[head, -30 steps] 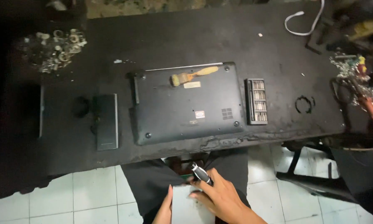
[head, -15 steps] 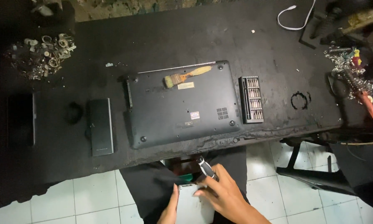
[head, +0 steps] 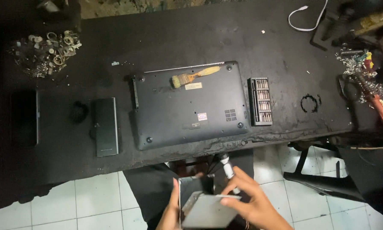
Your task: A person is repairing a laptop at a workbench, using a screwdriver to remove screws from an internal component and a brush to clean the parts.
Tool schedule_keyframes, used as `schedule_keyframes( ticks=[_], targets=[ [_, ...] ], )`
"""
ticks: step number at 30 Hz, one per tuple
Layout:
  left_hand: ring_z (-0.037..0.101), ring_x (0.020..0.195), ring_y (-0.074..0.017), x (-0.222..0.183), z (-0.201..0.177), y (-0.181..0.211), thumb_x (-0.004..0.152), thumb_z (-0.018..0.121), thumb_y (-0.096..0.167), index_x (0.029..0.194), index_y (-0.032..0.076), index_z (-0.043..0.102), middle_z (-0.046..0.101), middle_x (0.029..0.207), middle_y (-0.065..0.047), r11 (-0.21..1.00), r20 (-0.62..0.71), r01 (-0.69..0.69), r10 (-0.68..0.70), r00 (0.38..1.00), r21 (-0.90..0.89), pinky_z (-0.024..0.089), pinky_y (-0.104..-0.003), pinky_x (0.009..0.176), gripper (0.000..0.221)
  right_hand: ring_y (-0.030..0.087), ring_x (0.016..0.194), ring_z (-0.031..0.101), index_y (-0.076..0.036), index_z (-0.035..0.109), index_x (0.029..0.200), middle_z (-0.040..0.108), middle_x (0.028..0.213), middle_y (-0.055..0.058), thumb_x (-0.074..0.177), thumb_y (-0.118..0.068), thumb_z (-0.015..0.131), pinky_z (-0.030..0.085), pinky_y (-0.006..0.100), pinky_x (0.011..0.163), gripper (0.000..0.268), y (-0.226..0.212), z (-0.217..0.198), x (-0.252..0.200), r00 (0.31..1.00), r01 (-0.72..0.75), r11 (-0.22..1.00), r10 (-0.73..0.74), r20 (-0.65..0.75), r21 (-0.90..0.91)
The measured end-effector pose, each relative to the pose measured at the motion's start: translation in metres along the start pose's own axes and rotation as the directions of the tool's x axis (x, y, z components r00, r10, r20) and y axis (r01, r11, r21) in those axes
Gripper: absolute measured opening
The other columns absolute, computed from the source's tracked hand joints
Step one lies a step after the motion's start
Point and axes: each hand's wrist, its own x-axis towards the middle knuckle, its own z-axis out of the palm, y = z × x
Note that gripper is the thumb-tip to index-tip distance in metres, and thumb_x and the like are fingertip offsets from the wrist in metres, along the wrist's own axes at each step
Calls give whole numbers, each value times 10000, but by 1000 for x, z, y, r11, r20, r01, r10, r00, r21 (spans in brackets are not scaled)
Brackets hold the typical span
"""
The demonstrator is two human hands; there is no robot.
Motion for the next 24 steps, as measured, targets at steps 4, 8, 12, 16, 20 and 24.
schedule_keyframes(
  ticks=[4, 8, 12, 16, 20, 24],
  targets=[
    [584, 1366, -370, 2, 35, 41, 839, 358, 735, 1481, 80, 620, 662, 1451, -218, 995, -339, -16, 49, 940, 100, 419, -512, 1165, 953, 177, 863, 613, -79, 754, 846, 681, 882, 45, 751, -104, 838, 434, 292, 784, 129, 38, -56, -14, 956, -62, 992, 92, -279, 114],
    [565, 1341, -441, -5, 20, 52, 971, 284, 596, 1441, 157, 534, 614, 1478, -264, 991, -166, -133, 134, 977, 19, 427, -602, 1104, 690, 41, 629, 407, -115, 570, 908, 501, 736, -50, 870, -175, 688, 293, 188, 552, 138, 24, -124, 11, 863, 63, 985, 28, -505, 163],
    [501, 1417, -366, -19, 43, 74, 927, 286, 564, 1561, 102, 448, 530, 1561, -173, 958, -66, -280, 284, 957, 58, 393, -567, 1162, 801, -3, 913, 470, -222, 571, 1017, 513, 961, -109, 1061, -296, 681, 360, 131, 837, 140, 18, -181, 53, 584, -65, 993, 121, -803, 102],
    [619, 1340, -359, -22, 77, 104, 962, 357, 455, 1389, 55, 583, 662, 1429, -217, 755, 190, -632, 604, 774, 173, 517, -534, 1082, 627, 7, 1028, 694, -199, 659, 1033, 707, 1077, -66, 1057, -283, 764, 625, 139, 973, 137, 44, -229, 85, 497, 27, 985, 136, -857, 172],
    [520, 1446, -230, 0, 102, 130, 910, 462, 446, 1466, 53, 525, 562, 1553, -127, 694, 150, -694, 678, 720, 192, 373, -375, 1223, 685, -28, 1021, 692, -210, 673, 1063, 712, 1047, -84, 1066, -288, 790, 598, 104, 991, 141, 88, -262, 92, 511, -6, 995, 87, -855, 98],
    [210, 1574, -176, 12, 116, 142, 835, 513, 613, 1599, 85, 236, 205, 1714, -47, 615, 136, -674, 689, 712, 409, 163, -369, 1257, 969, 17, 973, 611, -226, 655, 1104, 629, 1039, -74, 1090, -349, 772, 498, 165, 822, 170, 86, -257, 92, 546, -221, 975, 137, -826, 16]
  ],
)
